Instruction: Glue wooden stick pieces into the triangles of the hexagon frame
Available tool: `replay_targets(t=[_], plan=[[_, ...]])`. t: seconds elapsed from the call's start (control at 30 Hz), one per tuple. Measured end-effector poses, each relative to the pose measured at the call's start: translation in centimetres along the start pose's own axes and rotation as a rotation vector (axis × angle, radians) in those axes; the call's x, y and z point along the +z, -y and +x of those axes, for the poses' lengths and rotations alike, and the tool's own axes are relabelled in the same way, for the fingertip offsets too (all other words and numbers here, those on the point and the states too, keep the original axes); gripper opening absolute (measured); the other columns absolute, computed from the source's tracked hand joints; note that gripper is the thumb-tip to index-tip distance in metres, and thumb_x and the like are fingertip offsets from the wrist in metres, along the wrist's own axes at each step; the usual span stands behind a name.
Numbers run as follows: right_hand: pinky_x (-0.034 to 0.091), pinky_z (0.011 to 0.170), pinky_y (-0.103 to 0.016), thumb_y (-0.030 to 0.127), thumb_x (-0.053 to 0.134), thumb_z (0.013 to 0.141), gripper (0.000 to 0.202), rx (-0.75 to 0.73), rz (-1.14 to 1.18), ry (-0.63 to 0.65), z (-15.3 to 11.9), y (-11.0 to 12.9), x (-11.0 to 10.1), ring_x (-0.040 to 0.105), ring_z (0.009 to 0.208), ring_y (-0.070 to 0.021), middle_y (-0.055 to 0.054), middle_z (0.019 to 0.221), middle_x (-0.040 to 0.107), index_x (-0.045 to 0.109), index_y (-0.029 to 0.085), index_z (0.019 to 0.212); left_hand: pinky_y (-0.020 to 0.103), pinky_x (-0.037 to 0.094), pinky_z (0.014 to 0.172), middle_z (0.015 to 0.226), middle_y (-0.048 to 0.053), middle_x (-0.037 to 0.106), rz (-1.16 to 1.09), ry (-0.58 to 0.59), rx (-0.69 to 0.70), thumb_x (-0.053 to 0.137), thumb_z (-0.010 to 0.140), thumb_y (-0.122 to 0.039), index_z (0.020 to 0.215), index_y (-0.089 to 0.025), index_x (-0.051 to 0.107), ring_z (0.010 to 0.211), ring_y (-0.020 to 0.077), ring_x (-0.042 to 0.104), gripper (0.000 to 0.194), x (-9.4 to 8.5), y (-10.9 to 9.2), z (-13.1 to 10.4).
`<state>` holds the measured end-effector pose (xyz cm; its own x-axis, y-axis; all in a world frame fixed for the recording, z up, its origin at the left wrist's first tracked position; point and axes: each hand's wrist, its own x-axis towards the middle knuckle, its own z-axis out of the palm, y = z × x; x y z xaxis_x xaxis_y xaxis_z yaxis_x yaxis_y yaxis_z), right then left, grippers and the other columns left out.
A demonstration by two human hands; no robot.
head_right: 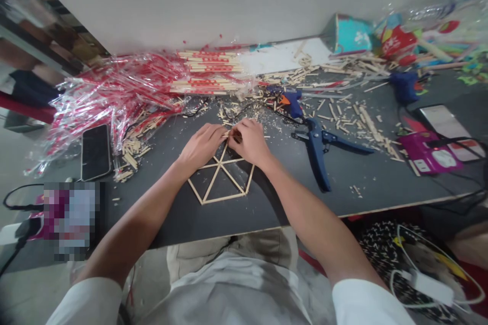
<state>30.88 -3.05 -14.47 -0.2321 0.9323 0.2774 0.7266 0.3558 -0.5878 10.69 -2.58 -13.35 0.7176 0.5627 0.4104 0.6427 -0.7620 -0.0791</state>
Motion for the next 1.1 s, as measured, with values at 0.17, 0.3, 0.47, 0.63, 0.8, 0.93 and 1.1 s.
replay_targets(t=[0.17, 0.3, 0.47, 0.63, 0.8, 0.93, 1.1], plan=[[0.042, 0.094, -0.045, 0.025, 0.065, 0.088, 0.006, -0.069, 0.007, -0.015, -0.2, 0.6, -0.6, 0.058, 0.1, -0.0284, -0.008, 0.095, 0.067, 0.061, 0.023, 0.083, 0.035, 0.054, 0.082, 0.099, 0.011, 0.074, 0.134, -0.009, 0.058, 0.051, 0.104, -0.01, 0.1, -0.012, 0.066, 0.091, 0.0238, 0.067, 0.016, -1.0, -0.5, 0.1], [0.043, 0.097, -0.045, 0.024, 0.064, 0.09, 0.008, -0.146, 0.034, -0.041, -0.6, 1.5, -2.1, 0.058, 0.099, -0.027, -0.006, 0.096, 0.066, 0.059, 0.025, 0.083, 0.032, 0.049, 0.071, 0.079, 0.005, 0.07, 0.211, -0.112, 0.037, 0.044, 0.107, -0.01, 0.088, -0.017, 0.062, 0.075, 0.0201, 0.064, 0.027, -2.0, -1.5, 0.2], [0.043, 0.096, -0.044, 0.025, 0.064, 0.09, 0.007, -0.149, 0.069, -0.034, -1.2, 2.5, -3.5, 0.061, 0.102, -0.0272, -0.006, 0.097, 0.07, 0.061, 0.026, 0.084, 0.032, 0.047, 0.067, 0.082, 0.006, 0.072, 0.137, -0.138, -0.053, 0.04, 0.109, -0.011, 0.093, -0.016, 0.062, 0.073, 0.0186, 0.064, 0.028, -2.8, -2.9, -0.3], [0.04, 0.097, -0.044, 0.026, 0.066, 0.089, 0.006, -0.098, 0.147, 0.021, -1.5, 3.4, -3.6, 0.069, 0.09, -0.0238, -0.001, 0.086, 0.075, 0.064, 0.025, 0.084, 0.03, 0.049, 0.066, 0.076, 0.005, 0.07, 0.101, -0.109, -0.128, 0.044, 0.108, -0.015, 0.093, -0.016, 0.061, 0.072, 0.019, 0.065, 0.023, -3.3, -3.7, -1.3], [0.041, 0.093, -0.041, 0.028, 0.069, 0.089, 0.005, -0.071, 0.213, 0.025, -1.6, 4.0, -3.8, 0.068, 0.073, -0.0189, 0.003, 0.077, 0.075, 0.069, 0.026, 0.084, 0.029, 0.047, 0.061, 0.07, 0.004, 0.067, 0.106, -0.184, -0.188, 0.046, 0.106, -0.012, 0.089, -0.017, 0.059, 0.066, 0.0184, 0.064, 0.023, -3.3, -4.4, -1.6], [0.043, 0.089, -0.041, 0.031, 0.07, 0.087, 0.013, -0.063, 0.191, 0.013, -1.7, 3.7, -3.8, 0.066, 0.07, -0.0196, 0.003, 0.071, 0.073, 0.069, 0.027, 0.075, 0.028, 0.045, 0.059, 0.069, 0.004, 0.067, 0.106, -0.209, -0.189, 0.045, 0.104, -0.009, 0.089, -0.017, 0.06, 0.066, 0.0179, 0.064, 0.023, -2.8, -4.9, -1.4], [0.044, 0.089, -0.043, 0.036, 0.07, 0.087, 0.017, -0.082, 0.175, -0.018, -1.8, 3.3, -3.5, 0.064, 0.067, -0.0198, 0.002, 0.072, 0.074, 0.068, 0.027, 0.073, 0.029, 0.046, 0.06, 0.071, 0.006, 0.068, 0.059, -0.178, -0.228, 0.042, 0.106, -0.012, 0.092, -0.016, 0.063, 0.069, 0.0192, 0.065, 0.026, -2.4, -5.2, -1.5]])
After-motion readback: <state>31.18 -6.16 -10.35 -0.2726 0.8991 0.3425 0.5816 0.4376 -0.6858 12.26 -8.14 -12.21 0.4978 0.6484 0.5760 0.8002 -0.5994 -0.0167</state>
